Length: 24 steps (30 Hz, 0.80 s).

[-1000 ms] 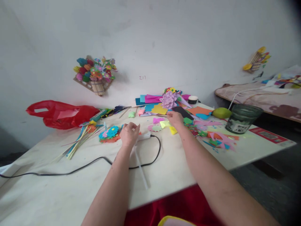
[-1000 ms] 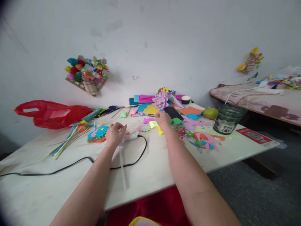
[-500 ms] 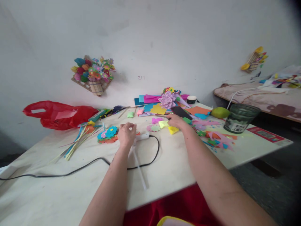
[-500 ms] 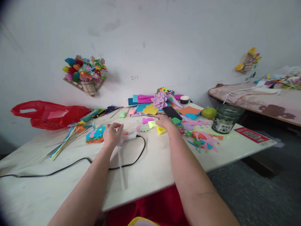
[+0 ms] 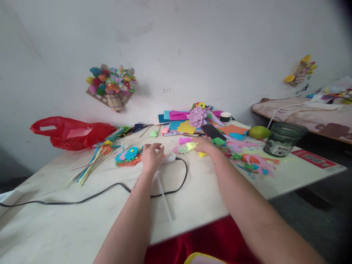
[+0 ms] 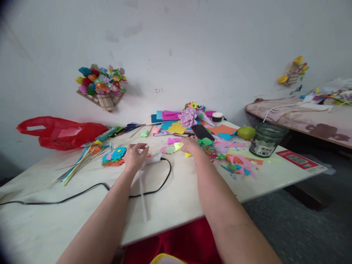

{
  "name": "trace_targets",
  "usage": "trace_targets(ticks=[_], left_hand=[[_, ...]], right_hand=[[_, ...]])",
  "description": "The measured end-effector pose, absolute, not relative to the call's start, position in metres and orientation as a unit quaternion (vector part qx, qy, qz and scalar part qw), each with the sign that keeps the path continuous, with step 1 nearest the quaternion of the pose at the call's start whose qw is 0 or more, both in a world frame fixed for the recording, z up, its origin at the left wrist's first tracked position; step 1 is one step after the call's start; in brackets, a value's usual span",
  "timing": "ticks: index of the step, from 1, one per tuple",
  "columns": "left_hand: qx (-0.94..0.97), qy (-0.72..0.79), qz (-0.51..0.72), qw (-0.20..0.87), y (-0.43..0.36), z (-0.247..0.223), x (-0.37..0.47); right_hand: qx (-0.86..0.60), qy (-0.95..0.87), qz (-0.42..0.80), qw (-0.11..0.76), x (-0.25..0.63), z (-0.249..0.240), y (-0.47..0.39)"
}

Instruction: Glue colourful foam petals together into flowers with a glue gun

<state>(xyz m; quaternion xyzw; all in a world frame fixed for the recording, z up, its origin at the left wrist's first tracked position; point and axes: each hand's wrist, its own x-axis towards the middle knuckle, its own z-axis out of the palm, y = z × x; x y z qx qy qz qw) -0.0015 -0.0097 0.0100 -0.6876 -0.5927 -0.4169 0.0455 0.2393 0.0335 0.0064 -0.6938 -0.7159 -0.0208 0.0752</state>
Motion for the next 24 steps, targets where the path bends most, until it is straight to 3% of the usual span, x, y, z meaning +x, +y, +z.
trace_targets(ticks=[7, 18, 24], left_hand=[[-0.694, -0.586, -0.416, 0.045, -0.008, 0.009, 0.000], [-0.706, -0.553, -0.436, 0.072, -0.004, 0.004, -0.002], [-0.793, -0.440, -0.397, 0.138, -0.005, 0.005, 0.000]], right_hand=[[-0.683, -0.720, -0.037, 0.117, 0.240, 0.005, 0.034], [-0.542, -0.748, -0.117, 0.365, 0.224, 0.009, 0.032], [-0.457, -0.797, -0.091, 0.386, 0.195, 0.012, 0.023]])
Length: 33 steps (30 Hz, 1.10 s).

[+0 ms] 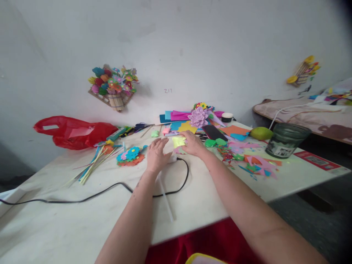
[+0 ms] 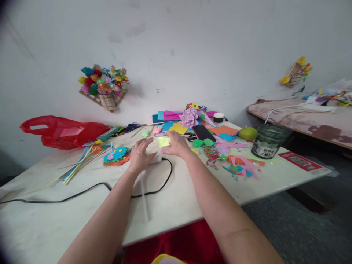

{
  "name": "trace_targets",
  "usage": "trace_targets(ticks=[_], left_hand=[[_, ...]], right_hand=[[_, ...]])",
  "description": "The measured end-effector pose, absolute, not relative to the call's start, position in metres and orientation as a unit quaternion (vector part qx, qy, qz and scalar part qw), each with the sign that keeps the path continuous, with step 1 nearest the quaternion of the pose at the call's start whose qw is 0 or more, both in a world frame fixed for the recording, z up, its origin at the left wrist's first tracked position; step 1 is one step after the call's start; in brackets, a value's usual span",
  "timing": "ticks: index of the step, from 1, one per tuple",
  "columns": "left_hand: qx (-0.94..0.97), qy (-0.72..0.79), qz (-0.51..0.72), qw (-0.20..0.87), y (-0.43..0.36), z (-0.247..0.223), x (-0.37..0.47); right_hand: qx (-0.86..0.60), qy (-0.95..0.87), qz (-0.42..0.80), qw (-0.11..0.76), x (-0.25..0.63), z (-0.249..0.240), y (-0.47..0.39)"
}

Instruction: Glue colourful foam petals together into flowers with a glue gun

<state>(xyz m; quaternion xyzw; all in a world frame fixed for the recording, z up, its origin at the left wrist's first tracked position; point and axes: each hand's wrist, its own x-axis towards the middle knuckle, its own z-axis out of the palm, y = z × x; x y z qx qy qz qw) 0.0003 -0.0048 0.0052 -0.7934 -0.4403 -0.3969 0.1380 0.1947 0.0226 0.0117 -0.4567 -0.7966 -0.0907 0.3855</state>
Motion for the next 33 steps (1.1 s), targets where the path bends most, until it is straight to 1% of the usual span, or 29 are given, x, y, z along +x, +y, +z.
trace_targets(ticks=[5, 11, 16, 19, 22, 27, 33], left_hand=[[-0.828, -0.396, -0.369, 0.145, -0.008, 0.006, 0.005], [-0.823, -0.367, -0.416, 0.121, 0.004, -0.002, 0.005], [-0.798, -0.385, -0.458, 0.081, 0.005, -0.001, 0.001], [-0.785, -0.402, -0.467, 0.063, 0.003, 0.001, 0.000], [-0.782, -0.408, -0.469, 0.054, 0.003, 0.001, -0.001], [-0.777, -0.412, -0.474, 0.044, 0.005, -0.001, -0.002], [-0.784, -0.410, -0.464, 0.049, 0.003, 0.001, -0.002]], right_hand=[[-0.403, -0.822, -0.062, 0.398, 0.178, 0.012, 0.015], [-0.370, -0.822, -0.001, 0.433, 0.166, 0.013, 0.010], [-0.334, -0.801, 0.119, 0.482, 0.169, 0.020, 0.005], [-0.355, -0.747, 0.196, 0.527, 0.178, 0.025, 0.006], [-0.382, -0.713, 0.189, 0.557, 0.185, 0.026, 0.012], [-0.355, -0.745, 0.145, 0.546, 0.185, 0.020, 0.020], [-0.346, -0.745, 0.141, 0.552, 0.180, 0.013, 0.026]])
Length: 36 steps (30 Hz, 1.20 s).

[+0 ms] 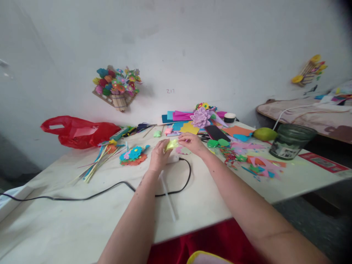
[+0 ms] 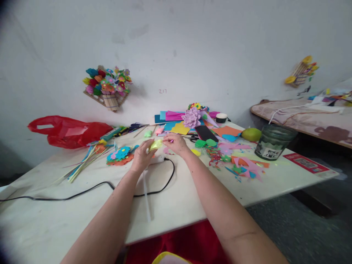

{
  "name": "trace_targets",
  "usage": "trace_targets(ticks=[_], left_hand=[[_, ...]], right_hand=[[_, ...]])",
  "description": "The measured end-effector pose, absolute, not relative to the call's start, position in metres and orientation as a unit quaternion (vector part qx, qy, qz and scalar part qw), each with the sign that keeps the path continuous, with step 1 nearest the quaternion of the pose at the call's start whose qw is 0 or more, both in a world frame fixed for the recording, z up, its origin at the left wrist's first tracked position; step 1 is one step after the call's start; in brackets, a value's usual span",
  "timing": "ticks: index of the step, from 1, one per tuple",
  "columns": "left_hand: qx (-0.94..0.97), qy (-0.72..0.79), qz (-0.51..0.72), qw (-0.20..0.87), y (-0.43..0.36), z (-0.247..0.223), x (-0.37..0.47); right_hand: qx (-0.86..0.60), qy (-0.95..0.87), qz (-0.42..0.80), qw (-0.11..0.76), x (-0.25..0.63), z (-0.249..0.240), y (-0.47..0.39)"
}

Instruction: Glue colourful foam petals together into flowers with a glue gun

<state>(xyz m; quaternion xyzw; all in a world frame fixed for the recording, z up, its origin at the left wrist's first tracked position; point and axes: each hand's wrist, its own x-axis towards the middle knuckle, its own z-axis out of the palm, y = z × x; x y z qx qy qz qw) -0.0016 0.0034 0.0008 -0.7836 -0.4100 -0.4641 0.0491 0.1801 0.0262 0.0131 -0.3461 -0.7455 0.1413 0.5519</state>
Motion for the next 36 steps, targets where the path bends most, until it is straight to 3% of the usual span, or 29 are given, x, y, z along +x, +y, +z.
trace_targets(ticks=[17, 28, 36], left_hand=[[-0.791, -0.413, -0.448, 0.054, 0.004, 0.001, -0.001], [-0.779, -0.420, -0.454, 0.102, 0.001, 0.005, 0.000], [-0.781, -0.418, -0.453, 0.098, 0.002, 0.002, 0.000]], right_hand=[[-0.353, -0.738, 0.267, 0.509, 0.176, 0.017, 0.019], [-0.368, -0.741, 0.352, 0.437, 0.176, 0.015, 0.016], [-0.401, -0.743, 0.337, 0.417, 0.167, 0.027, -0.001]])
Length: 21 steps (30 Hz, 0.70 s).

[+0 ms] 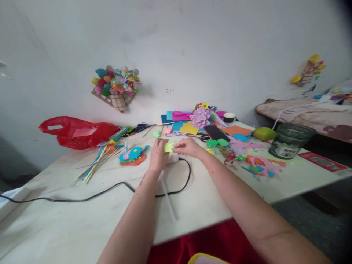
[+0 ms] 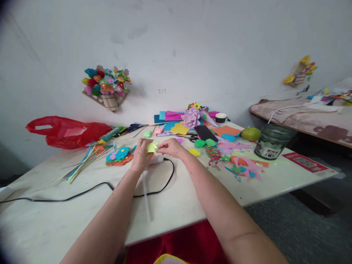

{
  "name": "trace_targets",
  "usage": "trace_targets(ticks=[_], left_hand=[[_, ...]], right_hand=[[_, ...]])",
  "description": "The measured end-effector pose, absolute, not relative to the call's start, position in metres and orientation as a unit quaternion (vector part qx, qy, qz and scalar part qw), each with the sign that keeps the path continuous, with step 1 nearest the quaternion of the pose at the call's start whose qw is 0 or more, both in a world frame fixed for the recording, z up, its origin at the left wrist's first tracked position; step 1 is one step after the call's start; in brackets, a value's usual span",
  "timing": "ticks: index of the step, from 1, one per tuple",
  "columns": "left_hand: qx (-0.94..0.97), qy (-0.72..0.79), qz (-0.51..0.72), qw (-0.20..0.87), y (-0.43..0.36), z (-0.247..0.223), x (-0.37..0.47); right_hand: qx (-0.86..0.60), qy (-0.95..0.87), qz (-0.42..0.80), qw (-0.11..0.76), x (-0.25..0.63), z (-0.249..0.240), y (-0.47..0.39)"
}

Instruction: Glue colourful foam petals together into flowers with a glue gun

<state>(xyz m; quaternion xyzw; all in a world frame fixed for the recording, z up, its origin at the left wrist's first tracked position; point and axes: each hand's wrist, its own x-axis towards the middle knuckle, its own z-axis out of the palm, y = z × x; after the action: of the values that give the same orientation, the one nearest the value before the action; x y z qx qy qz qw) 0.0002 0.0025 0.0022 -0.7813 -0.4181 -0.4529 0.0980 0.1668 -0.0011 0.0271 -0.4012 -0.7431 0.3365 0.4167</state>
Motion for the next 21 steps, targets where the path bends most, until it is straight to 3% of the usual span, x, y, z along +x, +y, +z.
trace_targets(ticks=[21], left_hand=[[-0.781, -0.407, -0.465, 0.093, 0.001, 0.003, 0.002]], right_hand=[[-0.406, -0.751, 0.281, 0.438, 0.163, 0.014, 0.007]])
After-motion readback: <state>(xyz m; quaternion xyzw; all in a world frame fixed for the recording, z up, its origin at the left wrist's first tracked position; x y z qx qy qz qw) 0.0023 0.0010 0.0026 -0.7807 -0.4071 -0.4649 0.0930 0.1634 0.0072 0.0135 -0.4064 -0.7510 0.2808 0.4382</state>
